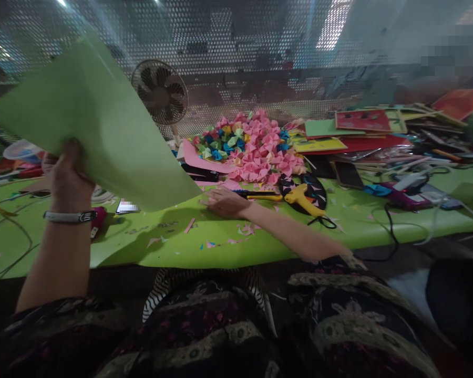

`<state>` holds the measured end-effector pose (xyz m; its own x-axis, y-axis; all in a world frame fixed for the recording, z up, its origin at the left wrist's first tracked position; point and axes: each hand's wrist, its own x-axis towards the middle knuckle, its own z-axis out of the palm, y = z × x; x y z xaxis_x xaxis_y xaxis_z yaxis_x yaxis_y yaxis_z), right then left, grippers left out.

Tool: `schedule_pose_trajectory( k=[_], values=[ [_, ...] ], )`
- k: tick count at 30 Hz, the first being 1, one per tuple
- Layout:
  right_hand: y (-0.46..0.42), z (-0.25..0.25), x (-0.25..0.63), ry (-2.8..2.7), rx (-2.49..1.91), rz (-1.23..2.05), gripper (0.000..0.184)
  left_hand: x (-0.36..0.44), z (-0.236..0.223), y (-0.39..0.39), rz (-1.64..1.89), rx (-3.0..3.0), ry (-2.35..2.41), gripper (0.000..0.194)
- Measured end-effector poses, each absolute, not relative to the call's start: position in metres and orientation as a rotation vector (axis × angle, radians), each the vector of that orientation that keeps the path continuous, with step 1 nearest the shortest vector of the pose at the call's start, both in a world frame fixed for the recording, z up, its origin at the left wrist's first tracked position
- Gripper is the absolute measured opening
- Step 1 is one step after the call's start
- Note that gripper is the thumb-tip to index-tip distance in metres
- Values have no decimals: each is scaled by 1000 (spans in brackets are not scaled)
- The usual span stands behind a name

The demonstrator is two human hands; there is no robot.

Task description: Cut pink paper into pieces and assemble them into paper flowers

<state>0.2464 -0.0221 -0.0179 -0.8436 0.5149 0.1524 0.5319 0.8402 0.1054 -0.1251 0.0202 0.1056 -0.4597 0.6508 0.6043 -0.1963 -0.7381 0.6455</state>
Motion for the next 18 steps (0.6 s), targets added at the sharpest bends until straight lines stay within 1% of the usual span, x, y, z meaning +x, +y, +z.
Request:
schedule_pose_trajectory(
  k=[2, 4, 7, 11, 14, 16, 18],
  values=[
    [-7, -20, 259, -2884, -864, -382, 46, -120, 104, 21, 2210, 1171, 684, 40],
    [7, -23, 271, -2906, -864, -466, 44, -113, 104, 19, 2212, 1145, 713, 36],
    [26, -25, 286, -2946, -897, -471, 45, -103, 104, 14, 2195, 1144, 774, 31],
    [36, -23, 302, -2901, -970, -412, 44, -89, 102, 12, 2165, 1174, 724, 31],
    [33, -18, 305, -2745, -1110, -277, 41, -81, 97, 13, 2175, 1221, 773, 29],
    [25, -10, 300, -2567, -1158, -47, 39, -76, 94, 15, 2169, 1264, 845, 28],
    [14, 3, 289, -2316, -1171, 229, 42, -70, 91, 18, 2129, 1328, 888, 28]
  ],
)
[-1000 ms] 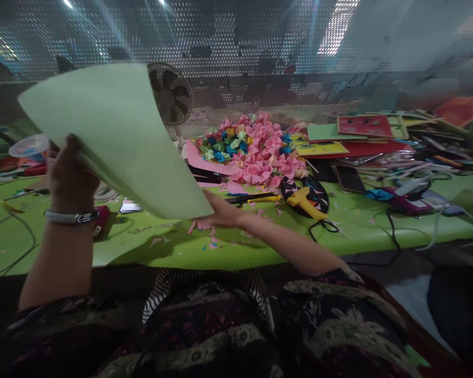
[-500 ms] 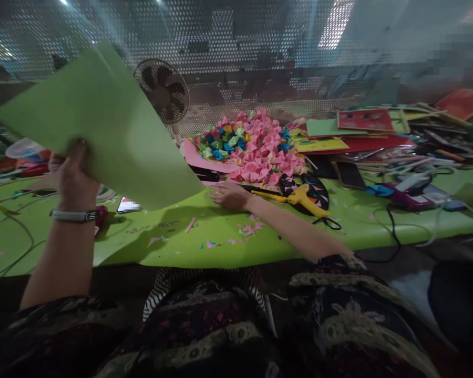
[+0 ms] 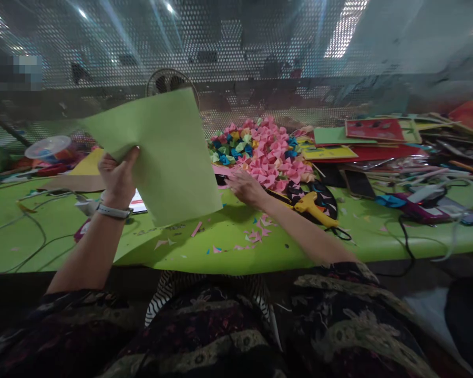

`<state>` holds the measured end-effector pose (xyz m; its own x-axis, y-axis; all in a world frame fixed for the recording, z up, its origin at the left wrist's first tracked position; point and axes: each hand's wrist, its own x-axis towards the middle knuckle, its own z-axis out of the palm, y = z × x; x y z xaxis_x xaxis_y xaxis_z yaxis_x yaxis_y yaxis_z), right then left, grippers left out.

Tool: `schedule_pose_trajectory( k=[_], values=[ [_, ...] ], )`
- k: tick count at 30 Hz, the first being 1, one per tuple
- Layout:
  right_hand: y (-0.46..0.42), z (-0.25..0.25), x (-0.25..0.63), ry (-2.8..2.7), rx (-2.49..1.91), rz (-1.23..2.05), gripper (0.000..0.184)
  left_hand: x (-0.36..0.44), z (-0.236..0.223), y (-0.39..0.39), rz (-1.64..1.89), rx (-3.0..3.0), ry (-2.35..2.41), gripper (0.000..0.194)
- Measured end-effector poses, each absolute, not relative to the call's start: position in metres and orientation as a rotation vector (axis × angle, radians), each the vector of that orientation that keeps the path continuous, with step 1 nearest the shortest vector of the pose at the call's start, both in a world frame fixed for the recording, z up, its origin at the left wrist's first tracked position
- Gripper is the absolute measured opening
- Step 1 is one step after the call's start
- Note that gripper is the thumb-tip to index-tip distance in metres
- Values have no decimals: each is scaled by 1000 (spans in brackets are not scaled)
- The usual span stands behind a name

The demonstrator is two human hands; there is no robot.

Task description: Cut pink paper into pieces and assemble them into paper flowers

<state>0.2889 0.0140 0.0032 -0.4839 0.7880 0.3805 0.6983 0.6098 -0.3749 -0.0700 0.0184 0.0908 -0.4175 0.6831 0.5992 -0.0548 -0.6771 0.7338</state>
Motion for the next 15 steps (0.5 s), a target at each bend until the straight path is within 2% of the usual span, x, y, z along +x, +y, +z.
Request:
schedule_pose_trajectory(
  k=[2, 3, 5, 7, 12, 15],
  values=[
    [2, 20, 273, -2183, -1160, 349, 54, -62, 88, 23, 2088, 1378, 918, 28],
    [-4, 28, 264, -2042, -1101, 568, 58, -58, 88, 26, 2082, 1387, 929, 28],
    [-13, 44, 245, -1865, -1006, 868, 60, -50, 87, 32, 2086, 1388, 925, 28],
    [-17, 58, 231, -1749, -973, 969, 61, -45, 88, 37, 2085, 1393, 887, 28],
    [-18, 75, 232, -1614, -876, 861, 29, -61, 96, 14, 1973, 1529, 737, 35],
    [-25, 68, 251, -1697, -856, 728, 18, -83, 96, -27, 1718, 1893, 640, 25]
  ],
)
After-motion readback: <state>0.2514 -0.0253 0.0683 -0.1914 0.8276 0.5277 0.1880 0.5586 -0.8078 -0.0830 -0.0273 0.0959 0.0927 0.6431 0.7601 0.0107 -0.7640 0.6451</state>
